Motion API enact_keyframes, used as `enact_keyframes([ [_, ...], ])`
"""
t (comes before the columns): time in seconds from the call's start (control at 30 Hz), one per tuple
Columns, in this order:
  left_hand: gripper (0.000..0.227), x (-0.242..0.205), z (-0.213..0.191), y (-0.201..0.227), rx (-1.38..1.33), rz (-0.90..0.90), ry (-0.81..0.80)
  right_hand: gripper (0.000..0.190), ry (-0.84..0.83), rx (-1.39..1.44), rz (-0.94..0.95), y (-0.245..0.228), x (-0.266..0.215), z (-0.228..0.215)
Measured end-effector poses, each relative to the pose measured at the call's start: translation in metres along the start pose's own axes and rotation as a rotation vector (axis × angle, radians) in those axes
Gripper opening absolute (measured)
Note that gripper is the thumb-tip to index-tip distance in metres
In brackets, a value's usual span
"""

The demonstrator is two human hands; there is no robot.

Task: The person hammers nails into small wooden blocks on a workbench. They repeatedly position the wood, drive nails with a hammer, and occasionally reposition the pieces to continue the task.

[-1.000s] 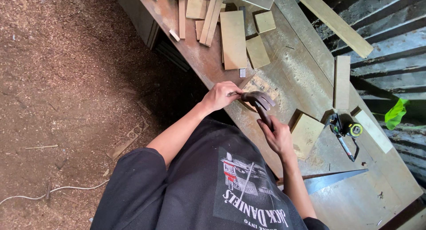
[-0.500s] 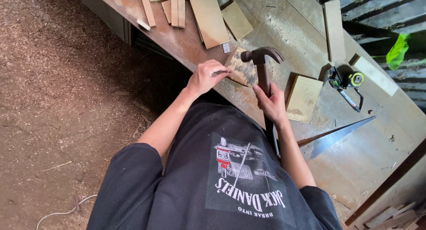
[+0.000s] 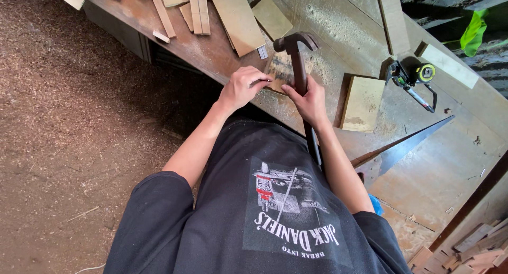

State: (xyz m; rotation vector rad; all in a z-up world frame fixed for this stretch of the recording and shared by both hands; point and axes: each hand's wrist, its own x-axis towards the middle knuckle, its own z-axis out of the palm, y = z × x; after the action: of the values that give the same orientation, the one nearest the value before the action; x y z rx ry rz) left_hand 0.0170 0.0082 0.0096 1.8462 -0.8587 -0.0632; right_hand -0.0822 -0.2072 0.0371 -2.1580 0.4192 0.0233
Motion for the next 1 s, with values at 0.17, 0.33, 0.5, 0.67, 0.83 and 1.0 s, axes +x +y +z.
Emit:
enact_keyframes([
  [0.17, 0.014, -0.002, 0.004, -0.003, 0.008, 0.007, -0.019, 0.045, 0.014, -0.047, 0.057, -0.007, 0.0, 0.013],
  [0.33, 0.014, -0.004, 0.004, -0.007, 0.009, 0.045, -0.035, 0.053, 0.008, -0.195, 0.138, -0.018, 0.004, 0.021],
  [0.5, 0.016, -0.004, 0.002, -0.008, -0.009, 0.025, -0.016, 0.055, 0.036, -0.303, 0.091, -0.024, 0.006, 0.027],
  [0.67, 0.016, -0.005, 0.002, -0.011, -0.033, 0.036, -0.021, 0.061, 0.01, -0.34, 0.148, -0.024, 0.006, 0.028],
  [0.83, 0.019, -0.006, 0.005, -0.017, -0.042, 0.057, -0.024, 0.059, 0.001, -0.315, 0.17, -0.022, 0.009, 0.028],
  [1.0, 0.018, -0.008, 0.005, -0.015, -0.037, 0.039, -0.036, 0.061, -0.023, -0.329, 0.178, -0.021, 0.009, 0.026],
])
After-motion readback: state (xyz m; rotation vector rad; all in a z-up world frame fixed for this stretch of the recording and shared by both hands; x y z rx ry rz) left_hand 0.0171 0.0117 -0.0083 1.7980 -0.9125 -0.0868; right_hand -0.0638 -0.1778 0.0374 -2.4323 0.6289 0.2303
